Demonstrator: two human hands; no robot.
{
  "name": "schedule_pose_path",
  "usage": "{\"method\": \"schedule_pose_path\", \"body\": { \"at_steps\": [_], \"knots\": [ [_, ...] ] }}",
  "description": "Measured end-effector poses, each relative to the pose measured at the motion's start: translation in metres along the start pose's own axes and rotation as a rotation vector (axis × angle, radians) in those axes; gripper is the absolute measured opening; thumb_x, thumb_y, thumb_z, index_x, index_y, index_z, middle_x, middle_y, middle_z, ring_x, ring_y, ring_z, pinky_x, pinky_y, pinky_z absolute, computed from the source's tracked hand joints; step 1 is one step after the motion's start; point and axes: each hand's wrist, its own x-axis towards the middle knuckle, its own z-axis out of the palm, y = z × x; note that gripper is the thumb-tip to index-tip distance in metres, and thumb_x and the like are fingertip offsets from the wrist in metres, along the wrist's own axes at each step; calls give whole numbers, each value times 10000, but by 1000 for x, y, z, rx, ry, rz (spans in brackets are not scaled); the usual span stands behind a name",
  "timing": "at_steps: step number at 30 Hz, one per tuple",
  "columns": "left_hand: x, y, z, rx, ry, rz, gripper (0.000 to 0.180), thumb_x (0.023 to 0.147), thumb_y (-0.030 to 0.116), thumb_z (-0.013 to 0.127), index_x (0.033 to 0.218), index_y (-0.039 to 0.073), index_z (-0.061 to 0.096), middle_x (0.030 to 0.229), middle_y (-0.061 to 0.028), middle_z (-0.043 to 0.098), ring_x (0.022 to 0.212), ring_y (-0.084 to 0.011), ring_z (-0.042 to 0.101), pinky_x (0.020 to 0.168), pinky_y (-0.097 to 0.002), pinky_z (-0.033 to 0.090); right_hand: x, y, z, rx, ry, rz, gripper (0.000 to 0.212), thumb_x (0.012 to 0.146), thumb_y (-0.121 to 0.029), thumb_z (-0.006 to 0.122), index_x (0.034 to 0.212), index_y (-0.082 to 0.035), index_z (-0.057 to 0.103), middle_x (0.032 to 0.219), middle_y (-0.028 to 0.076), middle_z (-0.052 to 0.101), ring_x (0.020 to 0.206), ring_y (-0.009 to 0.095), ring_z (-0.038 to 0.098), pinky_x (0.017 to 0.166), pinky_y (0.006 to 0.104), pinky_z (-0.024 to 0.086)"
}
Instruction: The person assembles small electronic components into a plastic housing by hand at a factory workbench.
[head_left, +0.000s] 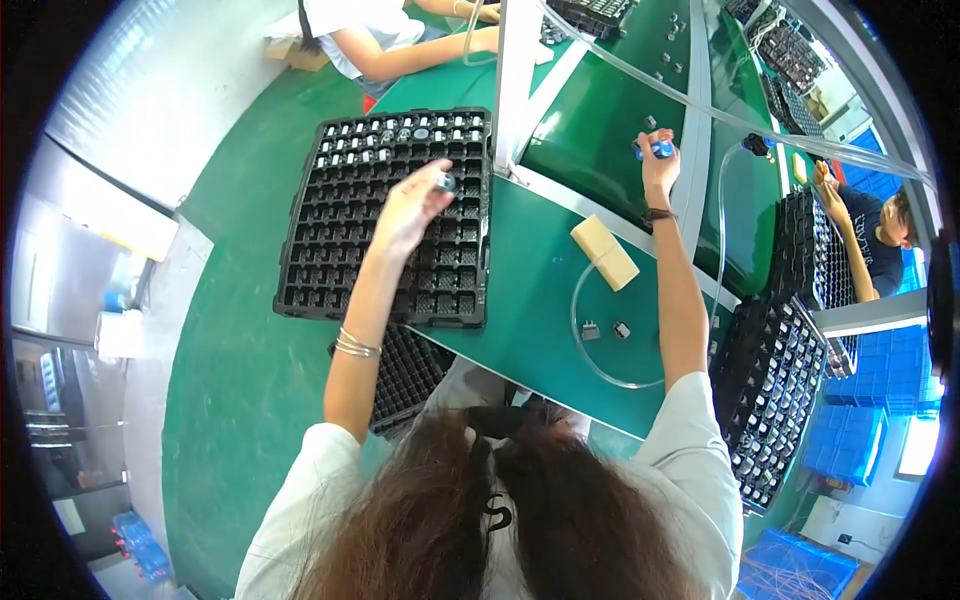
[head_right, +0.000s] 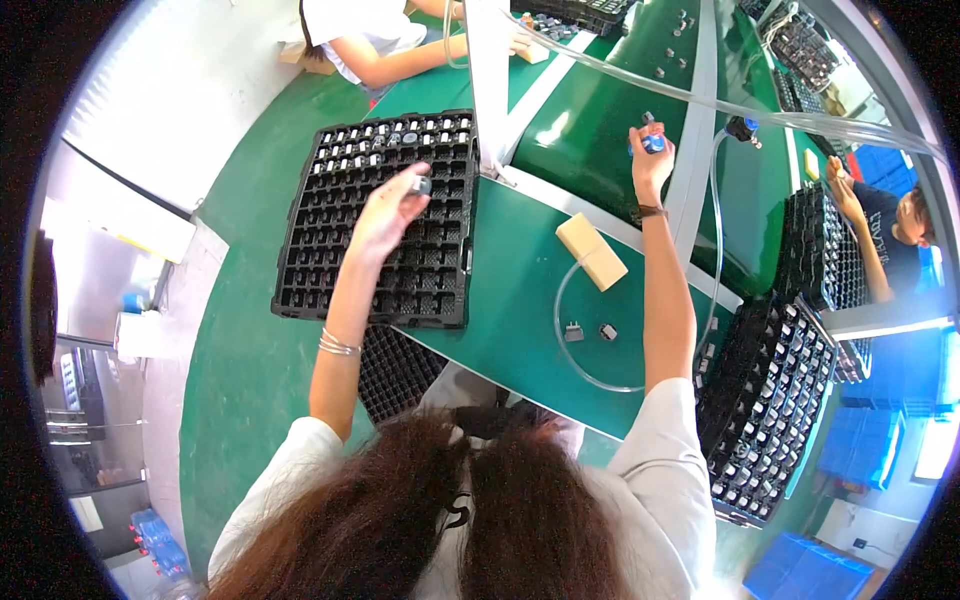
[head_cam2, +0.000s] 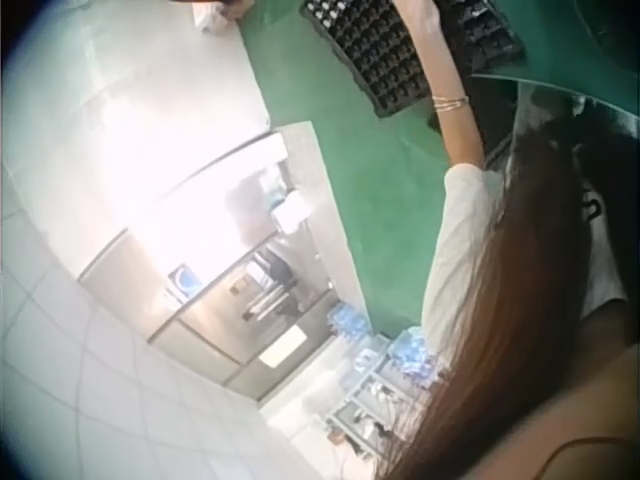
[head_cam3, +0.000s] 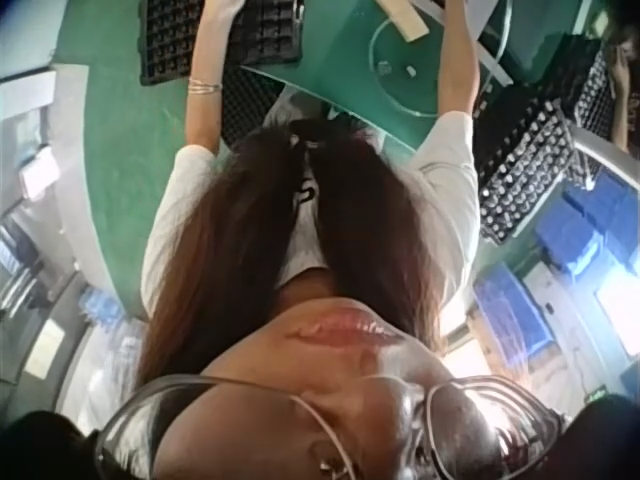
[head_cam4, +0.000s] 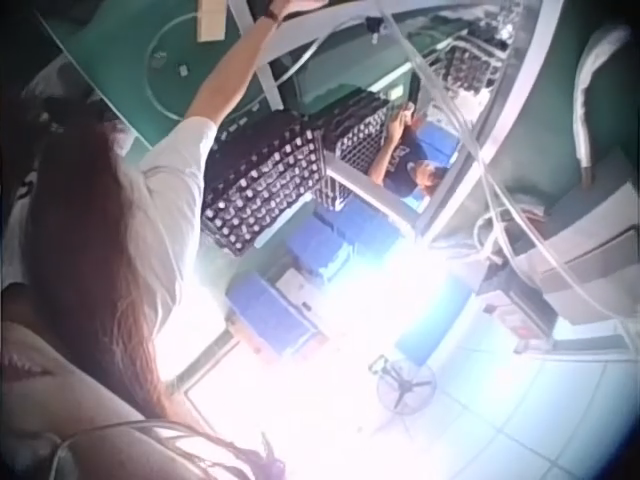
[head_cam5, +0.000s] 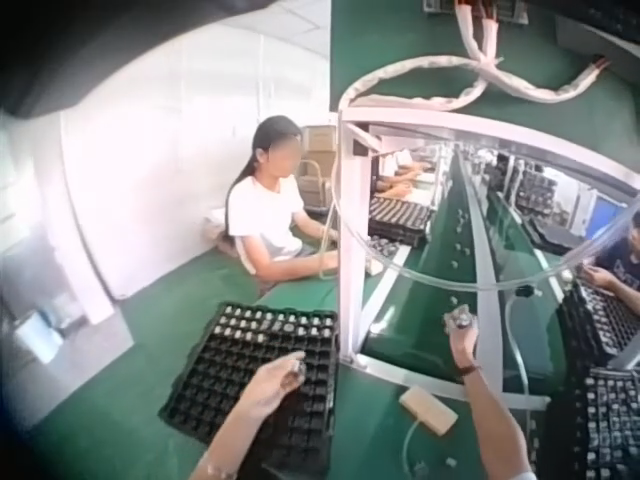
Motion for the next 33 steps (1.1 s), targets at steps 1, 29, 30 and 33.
{"method": "schedule_pose_path", "body": {
  "at_steps": [1, 29, 30, 33],
  "knots": [
    [-12, -6, 7, -114, -57, -53, 261, 869, 148, 519, 1086, 10, 559, 887, -99, 617, 759, -121, 597, 727, -202, 525, -6, -22, -7, 206, -69, 54, 307, 718, -297, 707, 813, -30, 587, 775, 24, 590, 690, 152, 576, 627, 287, 456],
    [-194, -35, 114, 9, -234, 56, 252, 791, 86, 630, 1018, -16, 592, 903, -61, 622, 838, -91, 563, 775, -225, 434, -252, -274, -177, 884, -366, 551, 279, 884, -256, 465, 1059, -40, 496, 974, 62, 583, 755, 87, 557, 615, 220, 459],
    [-195, -35, 115, 8, -234, 55, 252, 791, 86, 630, 1018, -16, 592, 903, -61, 622, 838, -91, 563, 775, -225, 434, -254, -275, -178, 883, -347, 542, 276, 883, -254, 469, 1055, -41, 501, 976, 63, 583, 757, 85, 557, 615, 218, 459],
    [-198, -35, 115, -5, -245, -3, 252, 788, 74, 631, 1017, -19, 586, 916, -64, 621, 854, -99, 564, 790, -232, 432, -258, -278, -179, 856, -292, 532, 257, 878, -254, 479, 1013, -42, 534, 910, 40, 593, 718, 64, 540, 577, 202, 431]
  ]
}}
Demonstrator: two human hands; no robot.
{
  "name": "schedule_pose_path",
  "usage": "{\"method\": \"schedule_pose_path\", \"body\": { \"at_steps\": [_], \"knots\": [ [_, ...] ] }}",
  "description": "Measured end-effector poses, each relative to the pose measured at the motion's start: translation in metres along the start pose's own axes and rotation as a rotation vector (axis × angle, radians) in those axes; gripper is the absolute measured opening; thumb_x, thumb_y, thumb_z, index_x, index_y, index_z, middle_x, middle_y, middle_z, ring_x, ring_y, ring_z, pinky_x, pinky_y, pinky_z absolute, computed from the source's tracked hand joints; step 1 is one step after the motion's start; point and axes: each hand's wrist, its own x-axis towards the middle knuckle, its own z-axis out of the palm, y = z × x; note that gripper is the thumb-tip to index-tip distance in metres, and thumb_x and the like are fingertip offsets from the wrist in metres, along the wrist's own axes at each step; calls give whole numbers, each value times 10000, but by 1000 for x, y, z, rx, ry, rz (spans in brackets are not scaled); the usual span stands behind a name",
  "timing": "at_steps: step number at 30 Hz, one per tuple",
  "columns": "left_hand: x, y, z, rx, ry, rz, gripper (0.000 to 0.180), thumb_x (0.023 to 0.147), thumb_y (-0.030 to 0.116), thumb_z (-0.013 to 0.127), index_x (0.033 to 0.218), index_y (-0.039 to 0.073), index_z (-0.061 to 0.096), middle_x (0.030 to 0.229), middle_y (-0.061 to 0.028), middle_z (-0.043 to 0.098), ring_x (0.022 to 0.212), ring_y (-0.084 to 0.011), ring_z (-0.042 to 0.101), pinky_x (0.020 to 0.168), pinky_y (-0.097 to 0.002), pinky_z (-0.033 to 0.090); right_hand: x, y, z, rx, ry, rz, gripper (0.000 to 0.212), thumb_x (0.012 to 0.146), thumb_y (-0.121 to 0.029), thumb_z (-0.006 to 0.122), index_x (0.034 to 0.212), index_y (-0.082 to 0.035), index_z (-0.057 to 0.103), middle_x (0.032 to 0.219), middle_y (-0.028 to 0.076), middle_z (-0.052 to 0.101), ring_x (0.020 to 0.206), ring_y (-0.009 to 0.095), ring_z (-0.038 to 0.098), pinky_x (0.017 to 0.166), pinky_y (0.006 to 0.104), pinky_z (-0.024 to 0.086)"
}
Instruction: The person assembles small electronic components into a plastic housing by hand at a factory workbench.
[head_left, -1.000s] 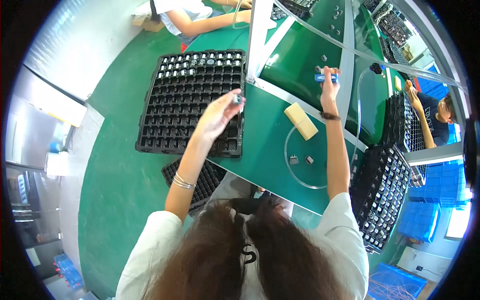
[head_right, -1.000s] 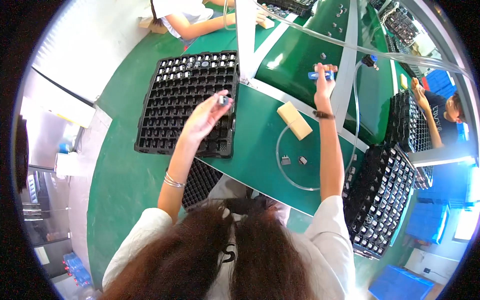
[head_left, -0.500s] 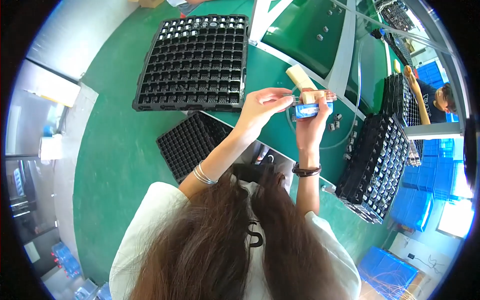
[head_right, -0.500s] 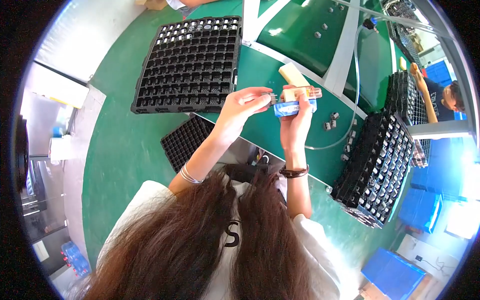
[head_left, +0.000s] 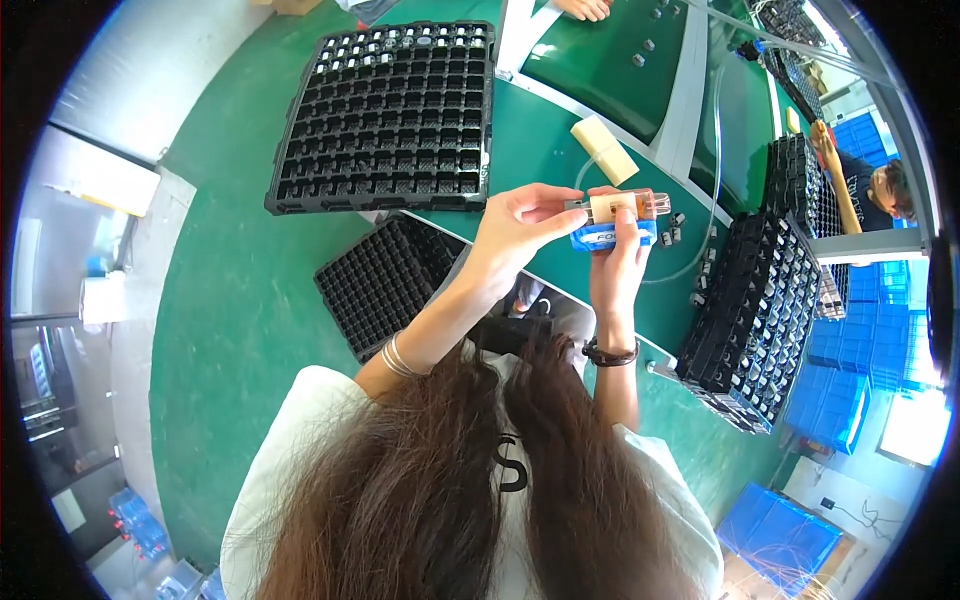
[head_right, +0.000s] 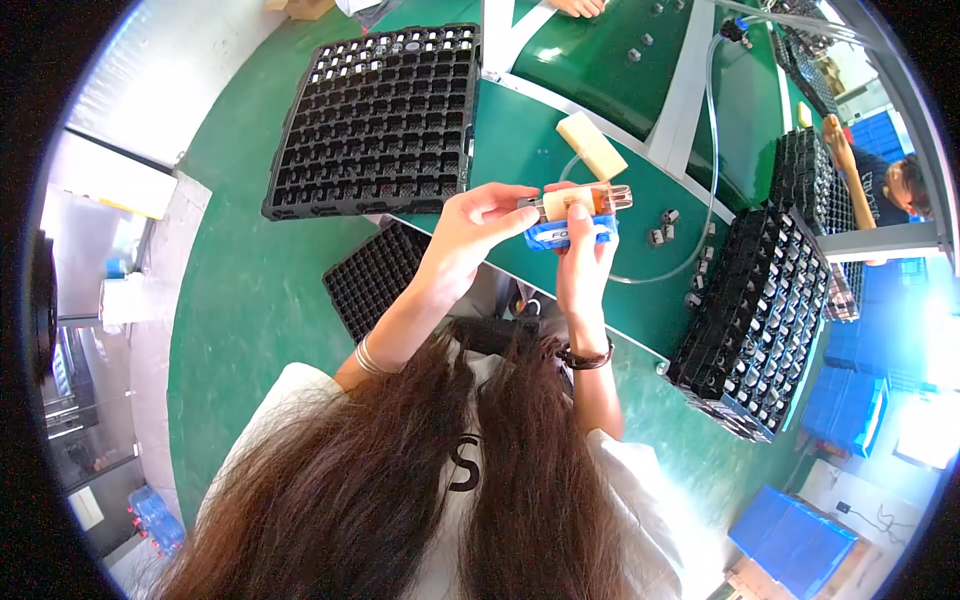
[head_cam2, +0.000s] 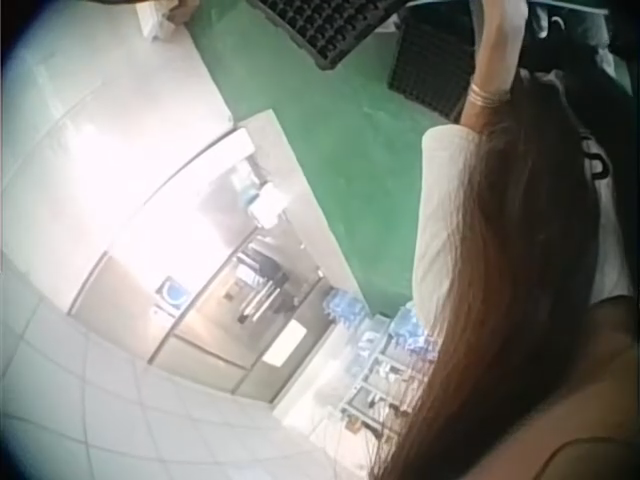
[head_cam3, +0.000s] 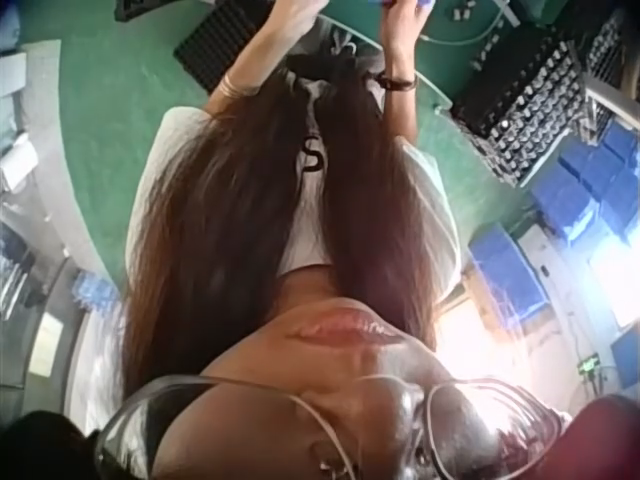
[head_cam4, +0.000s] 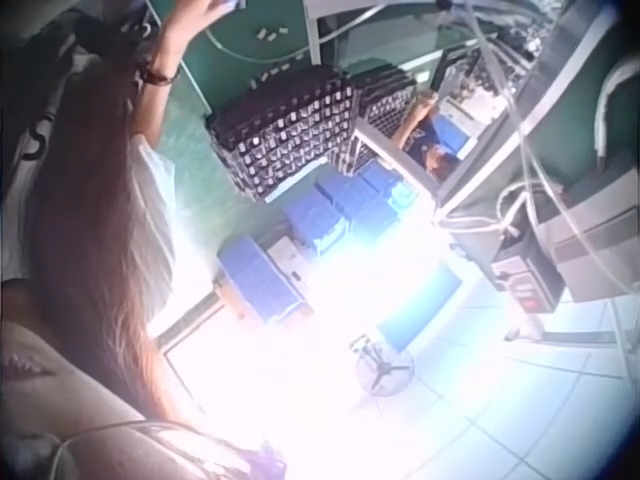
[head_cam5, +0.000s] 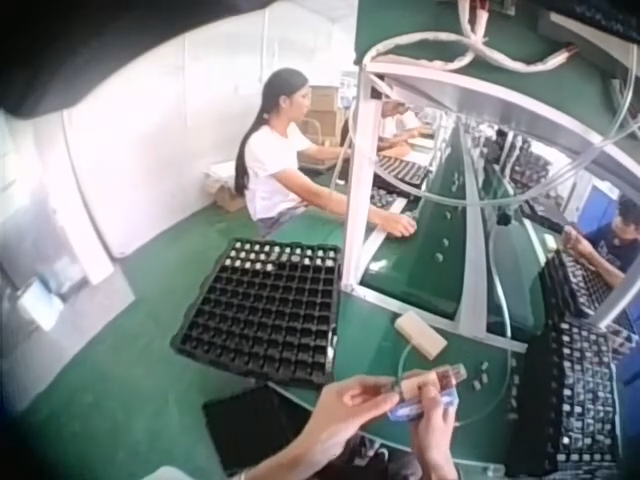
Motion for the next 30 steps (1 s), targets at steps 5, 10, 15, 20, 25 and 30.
{"method": "schedule_pose_path", "body": {
  "at_steps": [5, 10, 15, 20, 25, 30],
  "knots": [
    [-5, -13, -5, 36, 27, -46, 267, 798, 84, 624, 1038, -16, 564, 946, -63, 611, 891, -112, 556, 828, -246, 422, -3, 10, -11, -143, -70, 88, 244, 871, -277, 489, 944, -57, 566, 767, -29, 571, 602, 21, 466, 498, 167, 328],
    [6, -29, -5, 116, 83, -9, 469, 840, 193, 586, 1241, 28, 408, 1115, -100, 539, 993, -139, 512, 849, -270, 397, 31, 19, -32, -42, -34, 174, 318, 873, -260, 501, 1115, -58, 458, 974, 77, 574, 862, 120, 547, 703, 247, 454],
    [6, -33, -26, 47, 204, 11, 416, 905, 268, 472, 1252, 50, 395, 1131, -94, 528, 985, -146, 526, 839, -265, 406, 132, 61, -98, -617, 60, -211, 364, 840, -369, 561, 870, -12, 621, 777, -15, 578, 715, 59, 501, 654, 211, 406],
    [-9, -41, -37, -12, 161, -76, 337, 923, 254, 433, 1180, 38, 470, 1063, -77, 553, 953, -137, 536, 821, -243, 415, 166, 78, -95, -1043, 64, -153, 394, 763, -335, 644, 853, 45, 587, 729, 158, 618, 691, 219, 610, 636, 328, 461],
    [-15, -42, -41, -23, 163, -79, 334, 929, 260, 422, 1175, 40, 475, 1040, -77, 560, 938, -129, 537, 809, -240, 419, 177, 90, -86, -1038, 43, -312, 394, 723, -337, 668, 776, 39, 562, 702, 193, 596, 649, 316, 595, 597, 387, 453],
    [-14, -40, -47, -36, 165, -93, 358, 926, 294, 422, 1171, 40, 480, 1020, -65, 567, 914, -124, 541, 802, -240, 421, 168, 79, -83, -1050, -23, -252, 481, 651, -341, 736, 921, 20, 566, 817, 155, 591, 686, 241, 574, 624, 338, 456]
  ]
}}
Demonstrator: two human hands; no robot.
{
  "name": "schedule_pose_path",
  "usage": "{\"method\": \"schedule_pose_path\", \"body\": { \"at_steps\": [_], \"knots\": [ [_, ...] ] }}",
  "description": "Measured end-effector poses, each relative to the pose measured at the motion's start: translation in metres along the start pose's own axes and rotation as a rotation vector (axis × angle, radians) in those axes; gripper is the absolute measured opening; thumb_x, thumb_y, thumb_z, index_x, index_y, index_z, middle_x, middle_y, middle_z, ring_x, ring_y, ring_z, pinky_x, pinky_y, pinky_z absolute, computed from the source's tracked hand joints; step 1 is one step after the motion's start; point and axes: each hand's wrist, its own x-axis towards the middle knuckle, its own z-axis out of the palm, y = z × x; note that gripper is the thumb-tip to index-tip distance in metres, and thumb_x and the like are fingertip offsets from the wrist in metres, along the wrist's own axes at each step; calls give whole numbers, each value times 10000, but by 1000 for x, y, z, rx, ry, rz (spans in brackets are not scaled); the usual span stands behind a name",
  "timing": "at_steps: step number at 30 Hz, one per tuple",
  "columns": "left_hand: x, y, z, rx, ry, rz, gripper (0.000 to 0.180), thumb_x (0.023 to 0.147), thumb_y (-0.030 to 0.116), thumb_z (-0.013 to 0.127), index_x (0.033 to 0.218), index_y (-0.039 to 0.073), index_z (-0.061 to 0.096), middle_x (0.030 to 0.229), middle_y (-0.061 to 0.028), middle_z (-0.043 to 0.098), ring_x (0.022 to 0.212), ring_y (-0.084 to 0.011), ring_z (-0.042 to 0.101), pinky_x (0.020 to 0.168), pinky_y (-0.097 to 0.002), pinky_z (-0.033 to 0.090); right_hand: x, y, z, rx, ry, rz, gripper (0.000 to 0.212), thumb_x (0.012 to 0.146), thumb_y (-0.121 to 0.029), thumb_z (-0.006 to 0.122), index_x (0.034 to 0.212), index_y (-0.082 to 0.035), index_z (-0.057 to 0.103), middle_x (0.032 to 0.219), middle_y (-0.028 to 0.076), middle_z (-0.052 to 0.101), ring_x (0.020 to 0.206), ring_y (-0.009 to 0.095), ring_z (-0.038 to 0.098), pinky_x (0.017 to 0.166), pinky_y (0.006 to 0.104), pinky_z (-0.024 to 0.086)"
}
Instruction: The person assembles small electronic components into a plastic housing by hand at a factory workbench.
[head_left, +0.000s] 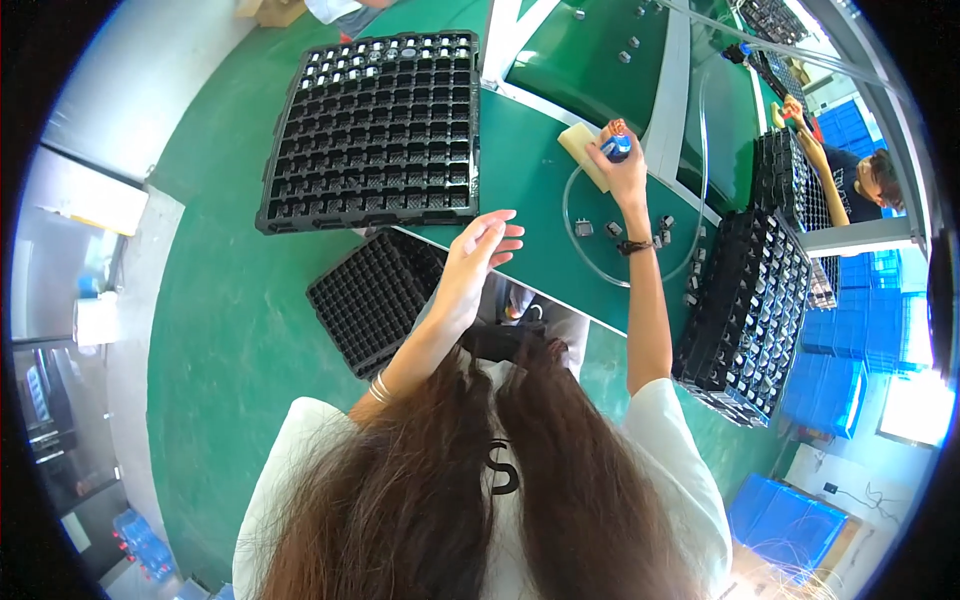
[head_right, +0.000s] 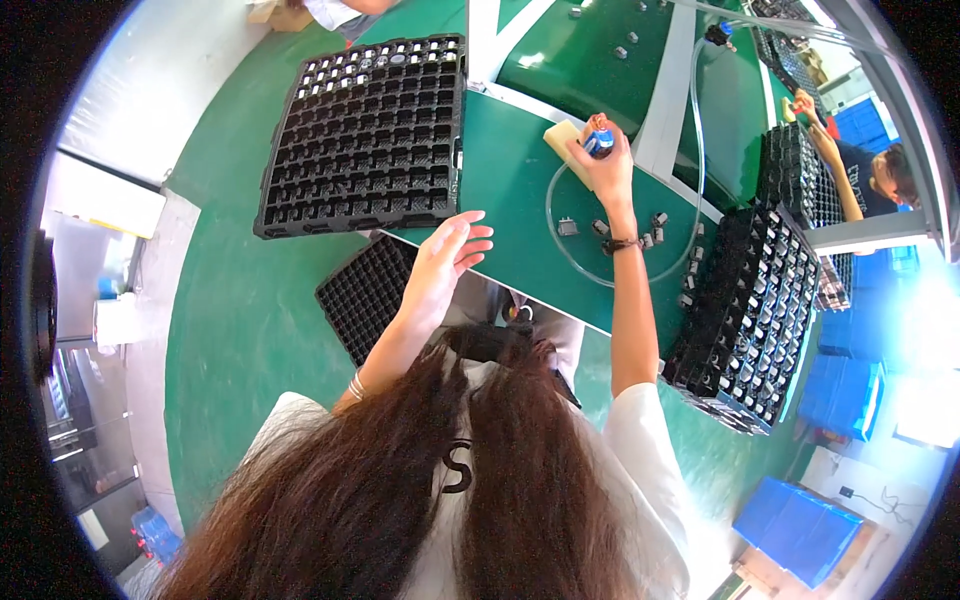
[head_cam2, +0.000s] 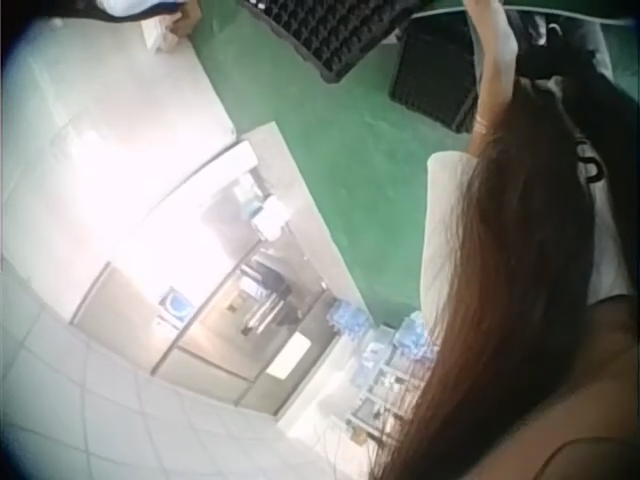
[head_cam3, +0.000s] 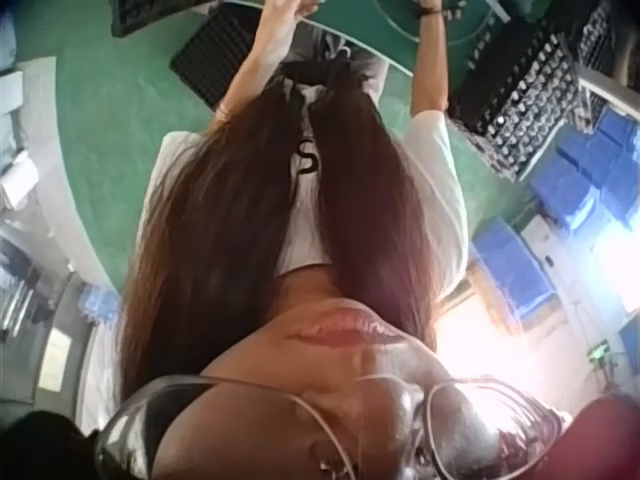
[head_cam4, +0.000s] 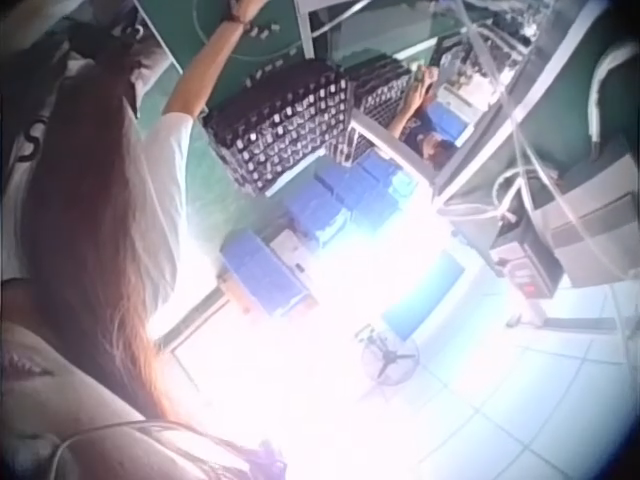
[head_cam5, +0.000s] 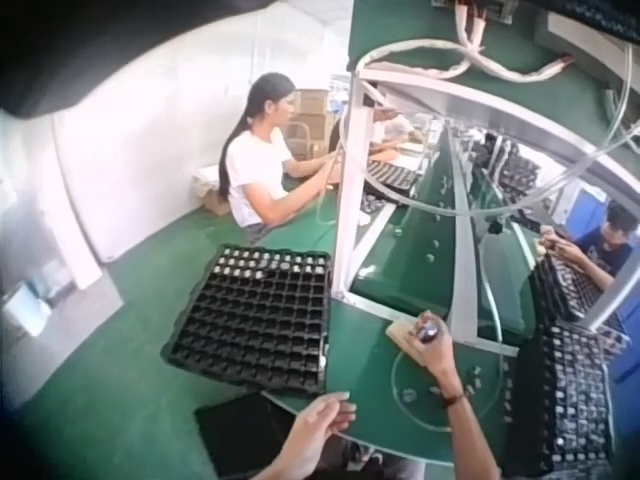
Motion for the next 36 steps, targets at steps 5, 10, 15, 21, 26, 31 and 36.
{"method": "schedule_pose_path", "body": {
  "at_steps": [5, 10, 15, 21, 26, 31, 36],
  "knots": [
    [1, 4, -13, -43, 76, 12, 307, 921, 273, 438, 1124, 56, 520, 988, -49, 580, 875, -105, 553, 778, -220, 423, -18, 3, -24, -116, 32, -121, 717, 559, -324, 797, 1142, -45, 485, 898, 60, 482, 621, 122, 407, 575, 258, 408],
    [9, 8, -32, -42, 133, 29, 297, 915, 255, 453, 1115, 46, 519, 973, -51, 586, 858, -103, 559, 761, -218, 432, -30, 11, -34, -159, -41, -49, 675, 583, -291, 786, 1135, -39, 489, 961, 77, 526, 675, 136, 473, 622, 265, 440],
    [30, 25, -54, 16, 183, 108, 273, 900, 220, 472, 1103, 43, 514, 956, -52, 593, 838, -97, 560, 747, -217, 441, -21, 1, -25, -46, -55, -71, 634, 593, -254, 778, 1116, -42, 490, 988, 92, 528, 734, 175, 507, 678, 303, 456],
    [59, 49, -77, 63, 246, 174, 268, 894, 210, 481, 1101, 44, 515, 963, -51, 594, 846, -92, 558, 757, -215, 433, 10, 0, -4, 18, -73, -42, 506, 617, -216, 744, 1025, -10, 526, 864, 147, 614, 829, 227, 613, 738, 327, 469],
    [103, 78, -106, 369, 345, 304, 221, 875, 162, 514, 1052, 39, 561, 975, -38, 602, 848, -95, 560, 755, -224, 431, 49, 26, 22, 49, -86, 34, 389, 653, -247, 710, 941, -23, 576, 736, 89, 610, 674, 122, 584, 632, 291, 480],
    [188, 113, -165, 1358, 775, 865, 207, 762, 155, 602, 921, 29, 566, 853, -113, 567, 814, -268, 530, 744, -362, 425, 136, 54, 36, -42, 87, -20, 365, 650, -301, 720, 877, -47, 590, 749, 129, 631, 714, 229, 632, 651, 336, 477],
    [251, 128, -200, 1552, 696, 580, 285, 713, 290, 665, 794, 25, 602, 758, -134, 592, 764, -297, 553, 714, -383, 434, 199, 91, 50, -272, 160, 7, 409, 666, -373, 688, 908, -54, 603, 795, 150, 633, 769, 319, 605, 698, 387, 452]
  ]
}}
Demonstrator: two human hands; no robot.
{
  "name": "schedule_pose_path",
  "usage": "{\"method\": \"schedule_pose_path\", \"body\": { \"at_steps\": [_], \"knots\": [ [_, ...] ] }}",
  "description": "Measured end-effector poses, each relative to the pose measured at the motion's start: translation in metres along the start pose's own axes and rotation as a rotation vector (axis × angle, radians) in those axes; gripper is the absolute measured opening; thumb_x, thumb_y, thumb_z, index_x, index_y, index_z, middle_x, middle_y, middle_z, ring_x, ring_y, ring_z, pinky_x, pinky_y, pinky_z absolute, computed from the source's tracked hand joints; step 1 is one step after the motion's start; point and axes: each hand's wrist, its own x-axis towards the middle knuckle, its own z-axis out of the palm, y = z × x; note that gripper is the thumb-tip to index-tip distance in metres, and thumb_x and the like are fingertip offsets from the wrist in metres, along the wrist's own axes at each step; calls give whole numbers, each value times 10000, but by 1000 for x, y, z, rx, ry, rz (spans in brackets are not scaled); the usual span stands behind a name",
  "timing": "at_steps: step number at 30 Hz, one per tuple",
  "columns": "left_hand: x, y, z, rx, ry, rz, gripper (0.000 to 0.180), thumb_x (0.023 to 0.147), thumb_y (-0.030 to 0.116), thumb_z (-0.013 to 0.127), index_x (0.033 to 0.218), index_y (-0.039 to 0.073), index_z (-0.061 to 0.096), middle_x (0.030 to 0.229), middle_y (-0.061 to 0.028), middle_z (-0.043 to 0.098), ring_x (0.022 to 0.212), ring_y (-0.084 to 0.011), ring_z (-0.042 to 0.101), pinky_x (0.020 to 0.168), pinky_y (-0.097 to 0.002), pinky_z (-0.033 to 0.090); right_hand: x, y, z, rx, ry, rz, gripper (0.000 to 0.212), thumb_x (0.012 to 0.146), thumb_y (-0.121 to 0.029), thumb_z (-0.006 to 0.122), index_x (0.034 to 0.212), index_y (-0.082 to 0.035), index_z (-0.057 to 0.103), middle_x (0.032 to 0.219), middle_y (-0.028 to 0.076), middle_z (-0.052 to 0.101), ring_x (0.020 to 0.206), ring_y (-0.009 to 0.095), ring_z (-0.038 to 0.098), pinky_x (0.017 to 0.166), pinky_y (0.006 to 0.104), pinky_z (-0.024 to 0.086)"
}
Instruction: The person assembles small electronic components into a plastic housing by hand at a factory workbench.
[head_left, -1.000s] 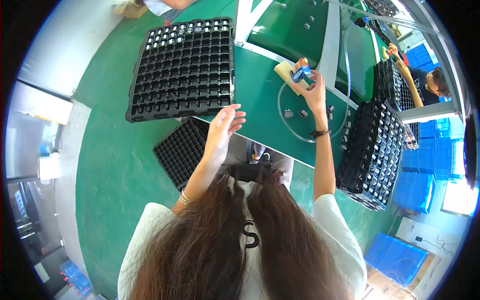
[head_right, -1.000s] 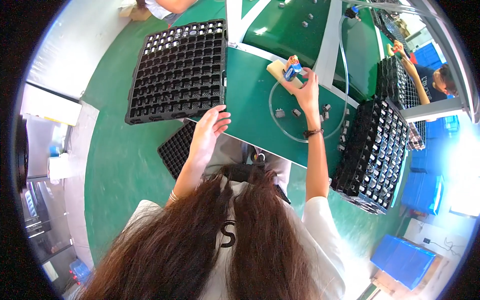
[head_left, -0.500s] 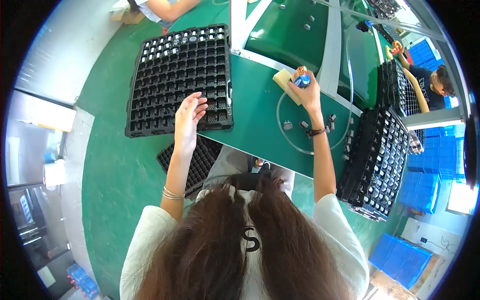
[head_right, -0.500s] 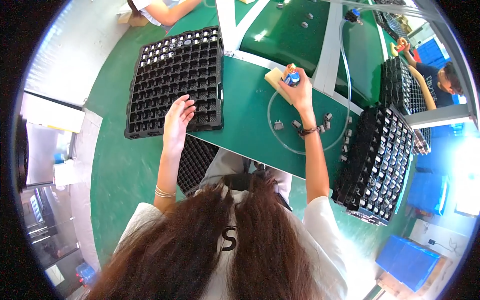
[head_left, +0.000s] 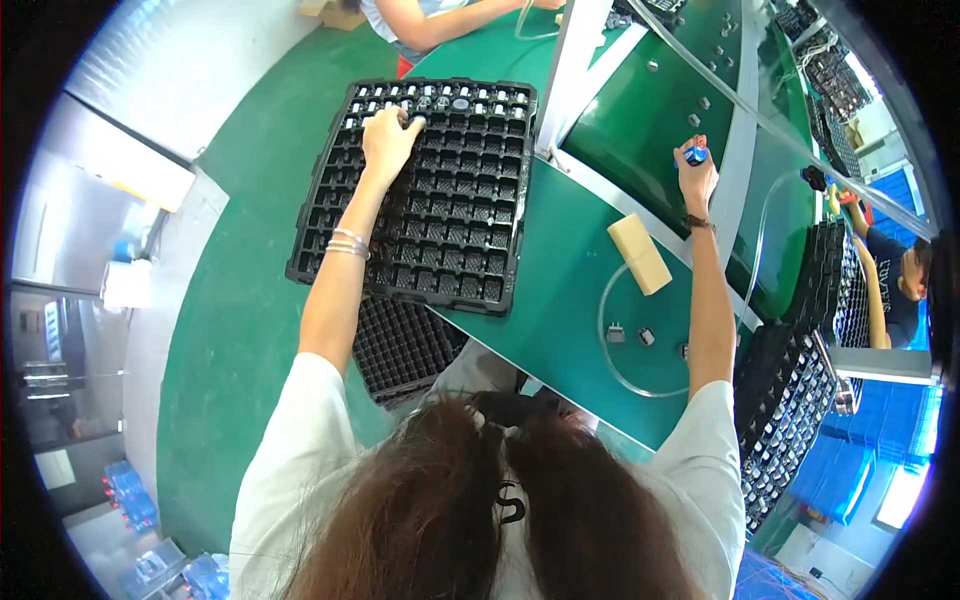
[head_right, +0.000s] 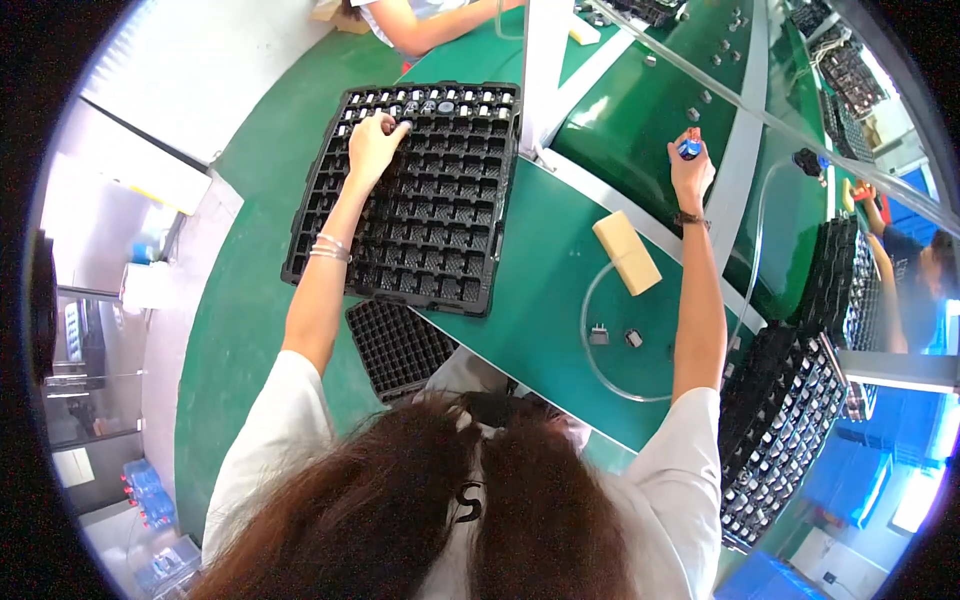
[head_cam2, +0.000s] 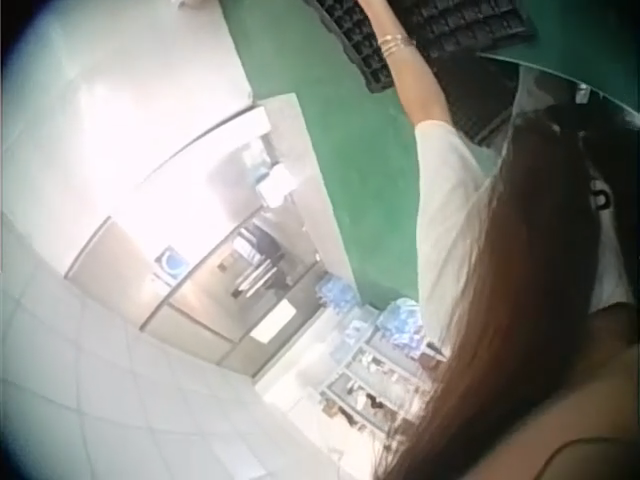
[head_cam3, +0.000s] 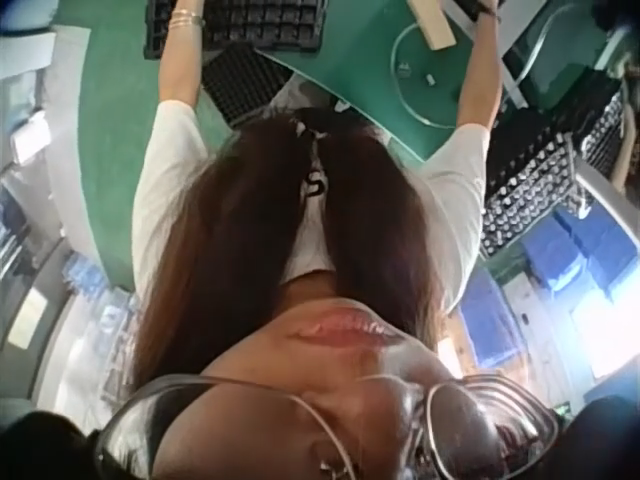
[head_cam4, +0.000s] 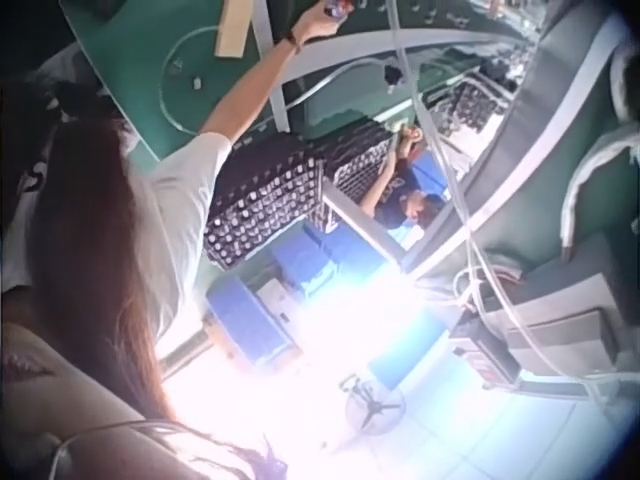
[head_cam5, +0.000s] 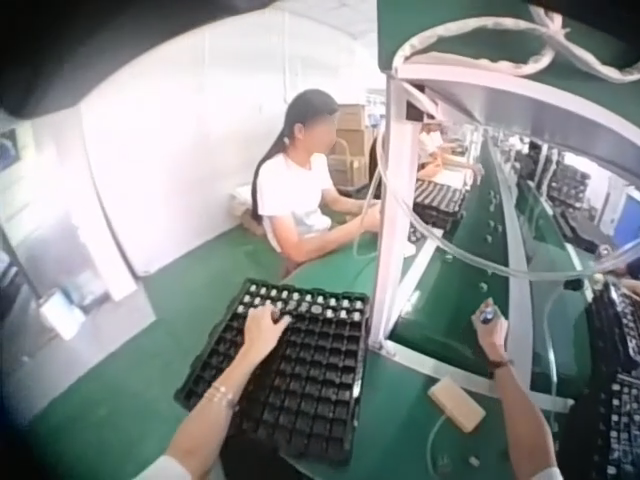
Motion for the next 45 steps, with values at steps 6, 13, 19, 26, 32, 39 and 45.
{"method": "schedule_pose_path", "body": {
  "at_steps": [6, 13, 19, 26, 32, 39, 45],
  "knots": [
    [22, -2, 8, 43, -167, -180, 262, 653, 314, 727, 737, 79, 646, 779, -116, 641, 784, -281, 617, 692, -389, 477, 13, 7, 16, -55, 60, 27, 405, 666, -348, 684, 910, -35, 601, 823, 186, 631, 809, 351, 603, 720, 409, 459],
    [9, 3, -10, -536, -72, -270, 268, 766, 234, 659, 831, -23, 615, 809, -124, 643, 726, -179, 632, 630, -296, 497, 14, -7, 4, 43, 76, 9, 404, 673, -353, 685, 880, -22, 580, 767, 184, 624, 764, 359, 599, 688, 408, 456],
    [-65, 91, -60, -1613, -556, -612, 333, 844, 128, 560, 1155, 25, 503, 902, -64, 600, 755, -114, 592, 686, -201, 533, -27, -34, -39, 955, 147, 71, 214, 717, -188, 717, 806, -103, 542, 734, -36, 552, 668, 63, 514, 589, 215, 422],
    [-163, 161, -86, -1994, -938, -579, 361, 901, 99, 337, 1169, -129, 414, 1144, -202, 508, 1091, -266, 496, 953, -332, 414, -180, -130, -147, 1652, -203, 529, 259, 853, -317, 535, 995, -103, 502, 922, 62, 593, 836, 167, 572, 665, 250, 503],
    [-209, 225, -117, -1729, -812, -291, 298, 900, 131, 468, 1163, -2, 515, 1010, -82, 591, 920, -106, 551, 858, -248, 428, -263, -165, -188, 1482, -194, 466, 333, 881, -310, 462, 1091, -52, 469, 1026, 89, 561, 902, 161, 540, 776, 260, 437],
    [-228, 247, -137, -1585, -788, -209, 260, 857, 117, 551, 1075, -22, 574, 931, -37, 613, 866, -71, 545, 796, -213, 423, -293, -183, -216, 1310, -139, 280, 273, 873, -234, 476, 1053, -31, 510, 970, 69, 578, 804, 100, 554, 677, 230, 466],
    [-234, 244, -145, -1560, -826, -225, 256, 843, 109, 571, 1056, -33, 582, 947, -54, 613, 877, -81, 546, 802, -215, 421, -307, -184, -218, 1290, -129, 270, 286, 869, -251, 482, 1046, -28, 516, 971, 67, 580, 805, 103, 561, 663, 235, 469]
  ]
}}
